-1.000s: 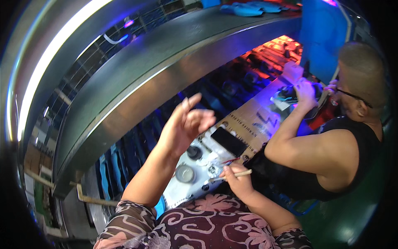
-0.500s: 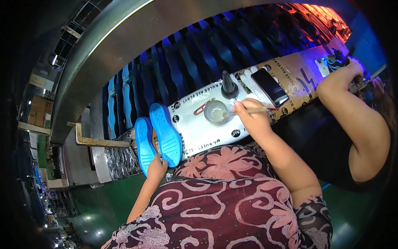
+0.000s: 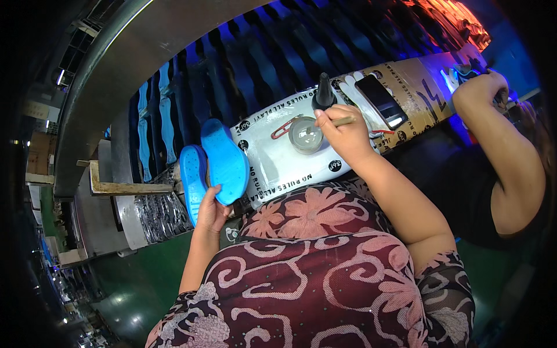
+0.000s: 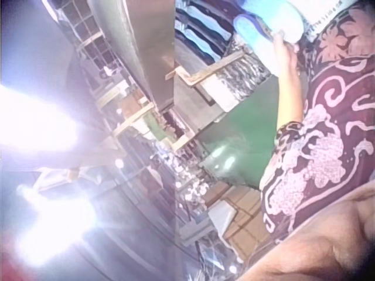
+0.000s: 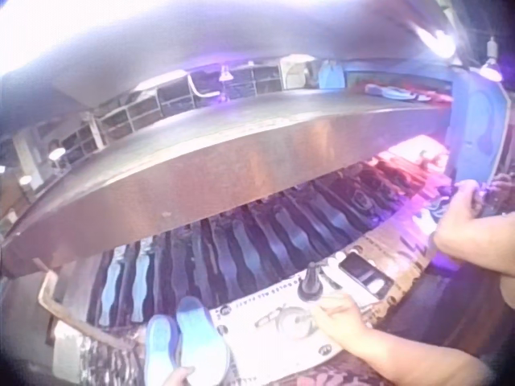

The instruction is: The person applies glue to shoe soles using a brush and places the soles onto a conveyor belt.

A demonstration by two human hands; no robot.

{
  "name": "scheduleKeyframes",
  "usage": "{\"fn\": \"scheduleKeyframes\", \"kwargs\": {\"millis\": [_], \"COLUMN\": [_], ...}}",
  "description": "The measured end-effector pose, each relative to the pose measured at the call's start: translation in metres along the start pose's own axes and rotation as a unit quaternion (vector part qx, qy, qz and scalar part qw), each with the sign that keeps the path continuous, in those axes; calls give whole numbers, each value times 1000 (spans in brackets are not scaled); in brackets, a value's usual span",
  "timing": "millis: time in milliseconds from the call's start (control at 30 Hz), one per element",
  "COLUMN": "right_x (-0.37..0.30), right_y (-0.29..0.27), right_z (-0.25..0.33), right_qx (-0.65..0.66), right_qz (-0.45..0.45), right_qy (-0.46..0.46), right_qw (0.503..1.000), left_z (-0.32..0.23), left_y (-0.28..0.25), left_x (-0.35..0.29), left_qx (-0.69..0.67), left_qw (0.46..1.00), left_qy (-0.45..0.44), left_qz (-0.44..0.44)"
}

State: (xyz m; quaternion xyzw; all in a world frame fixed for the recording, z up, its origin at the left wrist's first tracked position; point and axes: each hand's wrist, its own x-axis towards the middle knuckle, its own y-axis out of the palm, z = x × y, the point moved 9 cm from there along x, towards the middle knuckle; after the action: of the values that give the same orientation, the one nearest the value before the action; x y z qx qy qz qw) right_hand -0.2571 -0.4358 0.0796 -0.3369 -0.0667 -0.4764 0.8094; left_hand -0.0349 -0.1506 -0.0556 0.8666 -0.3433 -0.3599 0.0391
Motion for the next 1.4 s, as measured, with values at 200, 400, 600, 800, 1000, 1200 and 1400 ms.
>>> {"fn": "scheduleKeyframes", "kwargs": {"millis": [200,400,600,800,1000,1200,1400], "right_x": [-12,-16,-21,-22,-28,-28,-25], "right_y": [8,-13,-27,-14,-2,4,8], "right_z": [-9,-18,8,109,132,129,135], "right_qx": [-17,117,293,139,83,38,52], "right_qz": [28,-27,-32,77,61,86,84], "right_qy": [-1,144,170,-69,-173,-171,-185], "right_qw": [999,982,940,985,979,981,978], "left_z": [-37,-60,-79,-97,-97,-99,-96], "left_y": [36,54,97,124,134,127,128], "left_x": [-53,-72,-75,-91,-97,-96,-93], "left_qx": [104,246,230,254,201,249,254], "left_qw": [974,918,906,861,882,851,852], "left_qy": [202,311,352,440,426,461,456], "left_qz": [-15,-25,-44,-32,-2,-28,-28]}}
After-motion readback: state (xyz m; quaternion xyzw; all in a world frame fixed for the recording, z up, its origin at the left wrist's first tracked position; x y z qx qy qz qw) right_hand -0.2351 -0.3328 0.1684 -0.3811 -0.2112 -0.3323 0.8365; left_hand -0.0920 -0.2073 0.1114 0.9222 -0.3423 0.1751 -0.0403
